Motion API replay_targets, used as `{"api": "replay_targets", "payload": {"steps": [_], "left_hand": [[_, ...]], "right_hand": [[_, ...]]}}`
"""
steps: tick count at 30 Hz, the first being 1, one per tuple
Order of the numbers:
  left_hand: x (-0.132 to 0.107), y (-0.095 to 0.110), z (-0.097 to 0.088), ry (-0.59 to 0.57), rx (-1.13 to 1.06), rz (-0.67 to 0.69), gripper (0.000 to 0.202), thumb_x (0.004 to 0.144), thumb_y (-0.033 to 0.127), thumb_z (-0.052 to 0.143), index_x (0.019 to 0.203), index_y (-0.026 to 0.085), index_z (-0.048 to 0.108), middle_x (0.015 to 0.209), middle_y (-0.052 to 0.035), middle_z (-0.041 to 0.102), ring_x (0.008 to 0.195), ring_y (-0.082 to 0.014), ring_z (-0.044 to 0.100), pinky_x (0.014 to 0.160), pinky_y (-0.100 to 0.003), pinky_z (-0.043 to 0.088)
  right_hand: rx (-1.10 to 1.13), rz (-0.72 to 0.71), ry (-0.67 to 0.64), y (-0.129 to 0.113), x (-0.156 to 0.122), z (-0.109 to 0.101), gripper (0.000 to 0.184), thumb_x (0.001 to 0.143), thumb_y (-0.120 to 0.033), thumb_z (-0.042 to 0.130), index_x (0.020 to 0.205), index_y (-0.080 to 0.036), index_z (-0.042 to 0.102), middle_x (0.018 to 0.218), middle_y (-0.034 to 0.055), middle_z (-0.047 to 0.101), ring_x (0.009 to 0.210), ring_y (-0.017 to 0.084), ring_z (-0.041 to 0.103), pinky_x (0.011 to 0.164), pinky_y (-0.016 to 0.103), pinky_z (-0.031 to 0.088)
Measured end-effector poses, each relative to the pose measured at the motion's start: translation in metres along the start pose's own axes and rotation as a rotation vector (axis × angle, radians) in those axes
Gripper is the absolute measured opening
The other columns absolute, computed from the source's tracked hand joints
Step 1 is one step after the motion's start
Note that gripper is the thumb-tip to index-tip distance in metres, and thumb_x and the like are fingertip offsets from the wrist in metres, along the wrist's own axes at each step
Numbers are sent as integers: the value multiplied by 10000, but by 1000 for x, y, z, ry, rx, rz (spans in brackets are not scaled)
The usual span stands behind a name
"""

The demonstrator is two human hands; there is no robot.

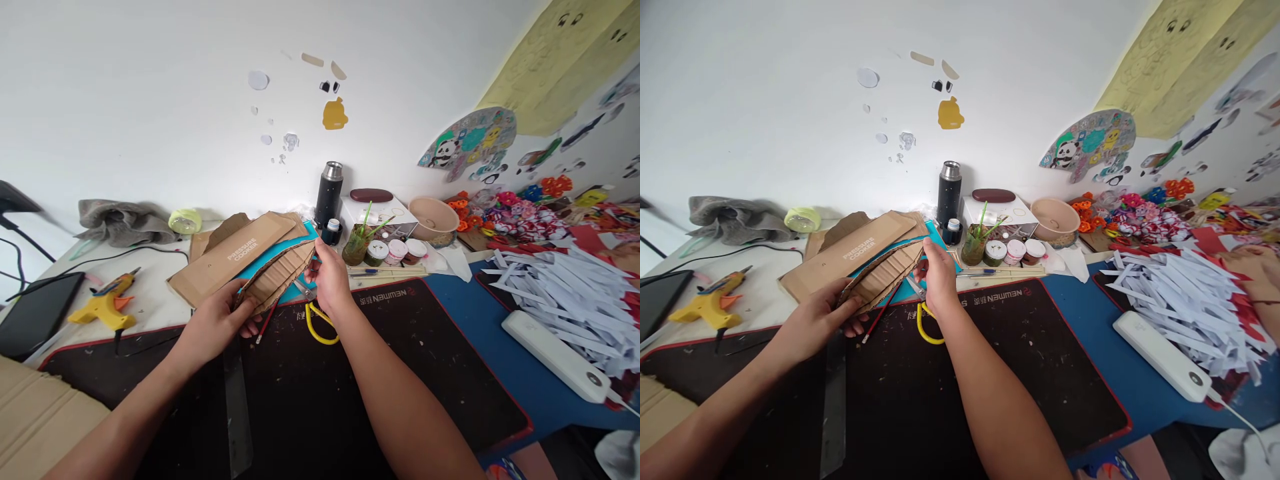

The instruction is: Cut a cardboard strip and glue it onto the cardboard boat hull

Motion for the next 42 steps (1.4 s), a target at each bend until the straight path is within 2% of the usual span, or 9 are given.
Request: {"api": "replay_targets", "payload": {"steps": [7,12,18,25,28,31,35,40,42], "left_hand": [[-2,-4,0,6,54,-9,573,924,669,683,1275,220,616,753,-8,793,617,-286,775,618,-389,626],[-2,-2,3,-38,61,-12,579,909,722,669,1206,226,626,782,-24,805,631,-294,785,646,-416,643],[-2,9,9,-114,-126,-69,653,778,819,764,998,223,611,800,-57,806,629,-295,783,619,-428,652],[-5,7,12,-166,-109,-67,670,804,788,777,1116,212,639,870,-75,823,767,-305,796,700,-424,648],[-5,11,5,-90,-17,38,579,852,755,752,1087,228,702,956,-53,820,901,-305,777,790,-402,624],[-4,16,-1,-12,20,121,538,921,729,700,1132,236,744,1024,-36,810,994,-297,751,872,-374,589],[-2,13,-5,64,9,93,536,940,728,691,1096,218,746,937,-23,787,914,-267,729,778,-327,538],[-2,10,-6,168,29,95,545,928,741,684,1010,204,726,866,-27,768,817,-244,700,708,-317,498],[-2,8,-6,186,-1,83,537,917,728,703,1045,208,724,820,-19,757,762,-237,685,661,-311,482]], "right_hand": [[-90,-52,58,2,1,-2,495,849,-673,837,761,-247,602,501,-89,467,451,125,511,407,222,369],[-172,-106,53,2,2,-4,527,841,-724,800,751,-245,600,506,-91,443,451,127,491,414,230,368],[-177,-107,-64,6,-2,4,488,867,-712,773,831,-251,616,594,-69,523,485,138,523,416,242,389],[-337,-68,-127,18,-6,8,424,883,-648,773,954,-241,682,710,-46,561,525,149,513,428,266,407],[-383,-47,-200,19,-10,10,403,907,-629,762,947,-233,694,718,-36,579,558,152,511,470,270,408],[-473,0,-370,24,-21,21,370,929,-592,768,960,-226,720,758,-19,614,599,157,542,514,271,430],[-550,72,-513,32,-39,34,332,970,-538,734,1078,-225,756,837,0,672,600,149,533,509,267,419],[-534,36,-525,28,-44,39,353,994,-502,709,1206,-226,765,1001,36,761,776,199,656,646,290,508],[-546,-13,-516,27,-43,39,343,1004,-487,692,1202,-217,766,1059,54,788,886,233,702,728,311,543]]}}
Point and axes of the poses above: each hand's wrist, its own x-axis towards the middle knuckle, its own z-axis out of the palm, y = z × x, the point moved 5 cm from there along x, towards the middle knuckle
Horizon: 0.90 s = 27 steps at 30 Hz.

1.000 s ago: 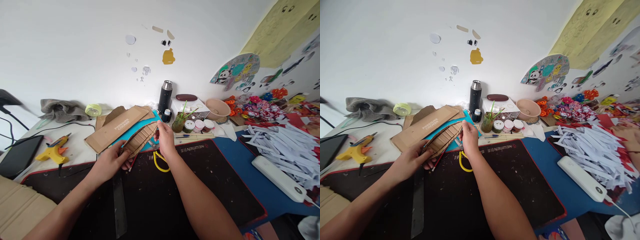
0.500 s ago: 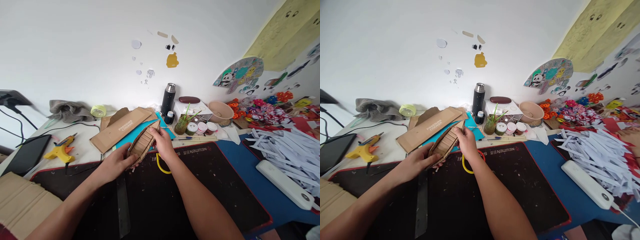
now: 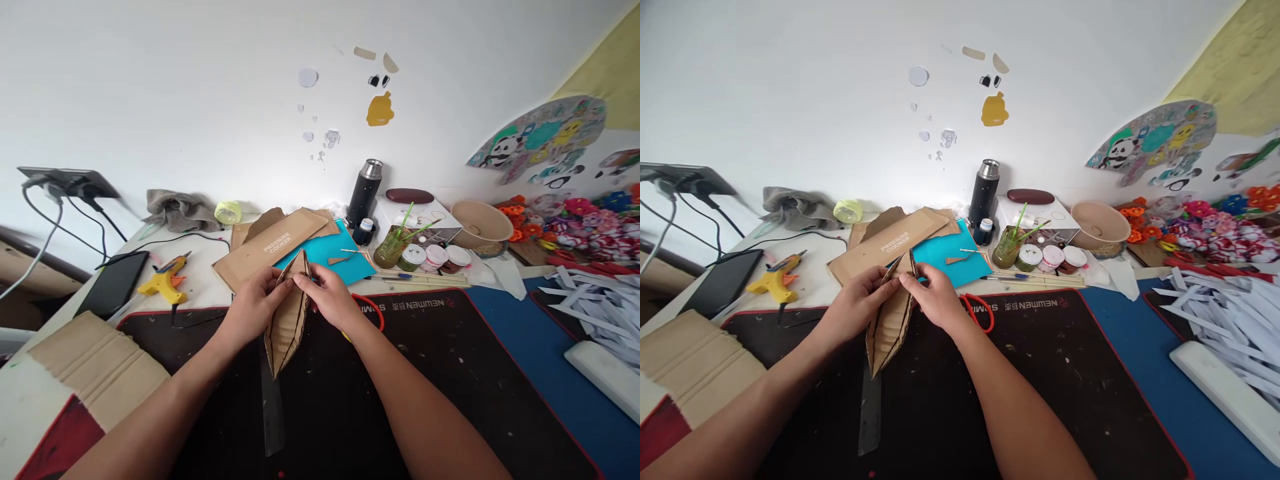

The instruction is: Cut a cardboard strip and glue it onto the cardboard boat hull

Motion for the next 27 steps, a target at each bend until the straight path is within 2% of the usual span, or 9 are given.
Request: {"api": "replay_targets", "payload": {"steps": [2,4,7,11,14,18,23,27], "left_hand": [[0,-3,1,5,-24,-18,536,911,708,722,1129,218,720,772,-2,743,713,-229,670,629,-304,466],[0,-4,1,12,-25,-26,529,915,693,718,1171,230,710,735,15,724,674,-219,648,610,-298,448],[1,-2,0,40,32,-22,472,937,678,665,1078,230,700,697,22,687,652,-206,605,603,-297,417],[2,0,-2,57,78,-31,427,918,648,647,998,229,660,694,18,680,668,-206,595,623,-304,417],[2,-1,-3,50,51,-46,422,915,635,651,1043,233,649,738,16,693,679,-204,594,635,-306,428],[1,-2,-4,46,45,-52,379,913,593,650,1051,240,637,738,27,666,728,-212,603,686,-314,447],[0,2,-3,59,78,-37,390,909,610,630,1004,232,645,781,15,672,763,-211,605,720,-324,458],[1,1,-1,57,86,-30,367,906,593,629,976,233,629,770,19,652,755,-205,596,701,-319,446]], "right_hand": [[-48,-46,38,1,1,0,317,1016,-465,668,1168,-207,774,1099,67,807,972,256,722,808,332,561],[-104,-64,67,3,2,1,303,1030,-447,646,1156,-209,784,1092,65,818,961,256,726,821,339,558],[-185,-63,49,4,2,6,278,1048,-422,641,1169,-231,802,1058,51,825,915,250,722,818,345,552],[-250,-99,43,0,0,10,217,1022,-323,679,1179,-251,812,1093,60,828,1048,288,733,910,377,553],[-188,-68,40,0,-1,12,231,1016,-340,678,1176,-250,818,1028,40,811,904,247,722,789,333,549],[-84,-38,44,2,-1,12,266,1006,-437,670,1113,-240,812,849,-7,701,676,177,612,611,281,478],[-42,-21,52,7,-1,13,298,1006,-479,612,844,-244,697,625,-51,519,580,174,547,564,284,431],[-124,-6,87,10,0,13,227,990,-402,587,860,-241,680,579,-60,519,558,177,533,561,289,399]]}}
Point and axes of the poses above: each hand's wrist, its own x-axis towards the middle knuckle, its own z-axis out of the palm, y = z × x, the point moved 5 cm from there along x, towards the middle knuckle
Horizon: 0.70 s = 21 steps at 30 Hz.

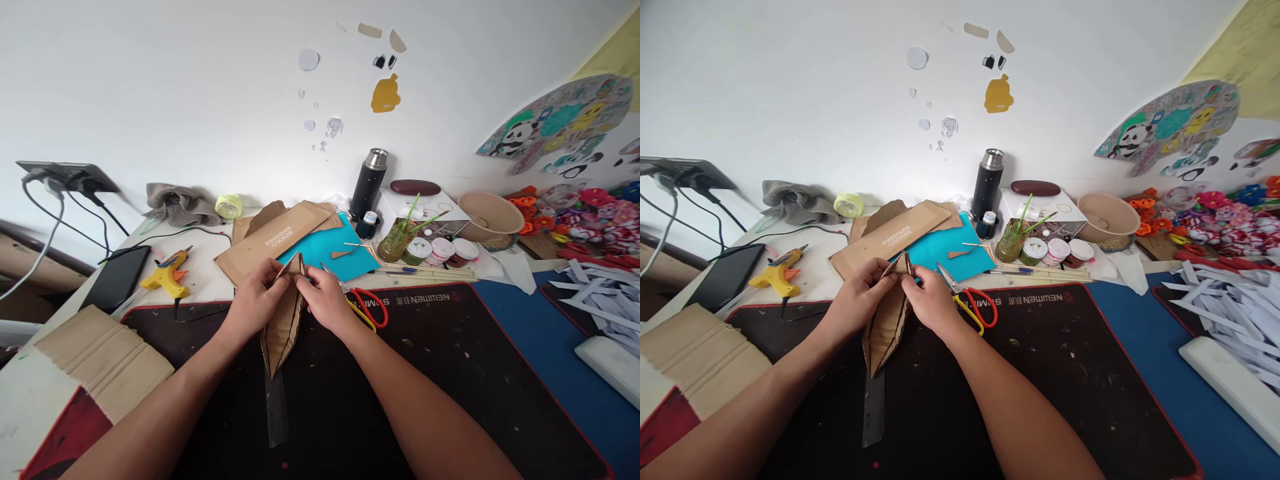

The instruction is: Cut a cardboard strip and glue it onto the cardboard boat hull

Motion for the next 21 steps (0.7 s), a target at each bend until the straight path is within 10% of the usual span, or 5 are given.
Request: {"api": "replay_targets", "payload": {"steps": [21], "left_hand": [[-1,3,-2,-13,-48,32,282,898,508,668,1002,249,625,895,14,740,885,-240,684,840,-348,491]], "right_hand": [[8,22,-3,0,-3,6,192,994,-362,603,919,-257,745,626,-30,555,665,215,602,593,288,421]]}}
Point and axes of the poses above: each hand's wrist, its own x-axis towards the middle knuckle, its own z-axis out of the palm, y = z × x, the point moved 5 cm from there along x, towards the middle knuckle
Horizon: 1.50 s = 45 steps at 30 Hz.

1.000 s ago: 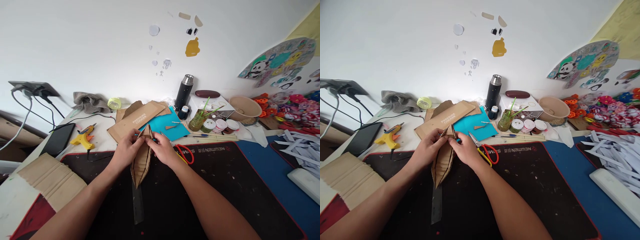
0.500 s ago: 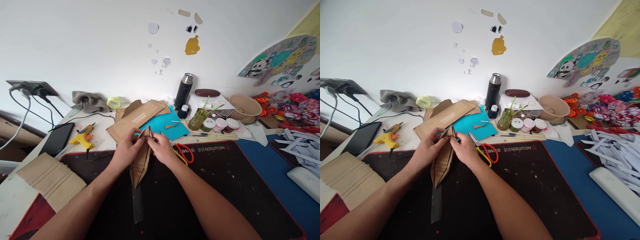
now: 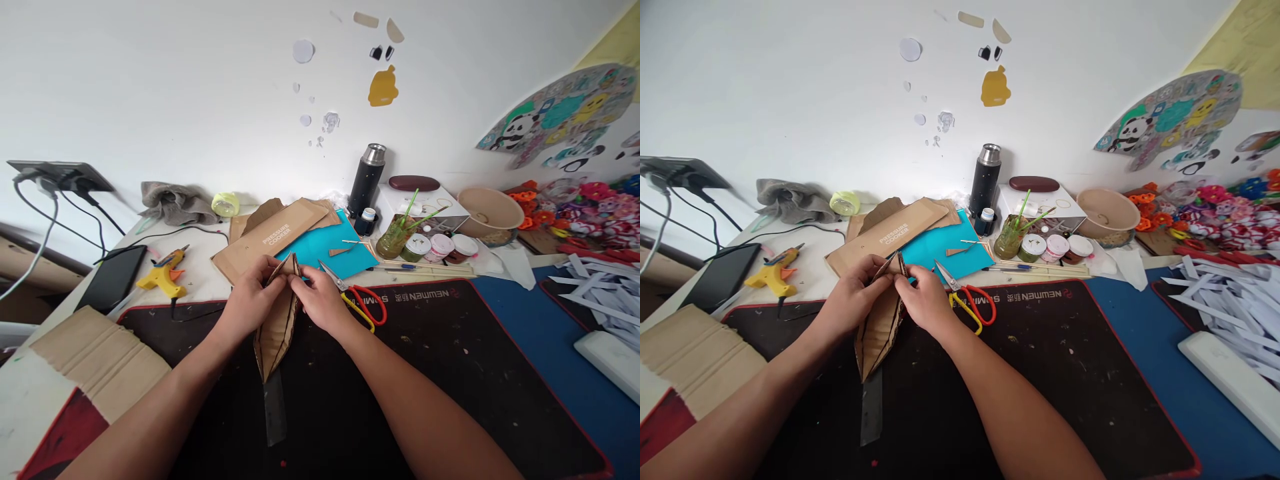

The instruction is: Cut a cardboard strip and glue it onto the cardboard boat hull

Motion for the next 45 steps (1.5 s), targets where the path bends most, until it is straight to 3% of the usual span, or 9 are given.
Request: {"api": "replay_targets", "payload": {"steps": [5,12,17,23,28,38,45], "left_hand": [[-2,6,0,-5,47,0,269,877,506,653,949,247,631,881,-1,736,857,-247,680,800,-351,497],[-3,1,5,-43,95,25,244,906,454,644,1038,250,664,883,17,754,846,-235,694,787,-346,485],[-6,6,4,2,225,62,261,933,464,592,1048,249,682,972,-23,801,894,-266,728,821,-367,516],[-11,12,7,1,479,129,441,1003,412,486,1305,219,742,1169,-114,859,1070,-365,794,880,-418,553],[-13,15,11,-15,561,177,510,1047,379,454,1425,194,742,1308,-141,839,1151,-382,798,933,-425,575],[-16,18,20,-25,794,171,453,1098,238,416,1418,177,730,1161,-154,862,985,-337,831,771,-368,559],[-14,14,20,-45,764,184,435,1087,218,425,1357,163,761,1169,-164,861,990,-347,828,791,-370,548]], "right_hand": [[-16,-108,109,-12,-1,-10,296,1020,-500,650,937,-234,750,885,33,721,776,209,620,656,291,460],[23,-100,128,-10,1,-14,275,1025,-490,667,997,-246,789,800,37,693,773,237,646,607,302,452],[-41,-171,154,-9,3,-15,273,1054,-449,636,972,-250,804,927,68,756,883,267,693,706,336,514],[-169,-260,178,-8,3,-15,256,1085,-366,617,1024,-248,837,1067,98,790,1033,279,724,935,386,562],[-181,-257,206,-6,2,-16,237,1085,-336,640,1051,-237,852,1111,110,805,1064,276,751,968,386,579],[-265,-215,228,1,2,-12,210,1073,-273,656,1061,-222,859,1115,100,838,1057,277,777,945,385,601],[-278,-184,225,2,2,-13,226,1071,-296,654,1092,-213,863,1128,110,836,1064,286,772,942,397,596]]}}
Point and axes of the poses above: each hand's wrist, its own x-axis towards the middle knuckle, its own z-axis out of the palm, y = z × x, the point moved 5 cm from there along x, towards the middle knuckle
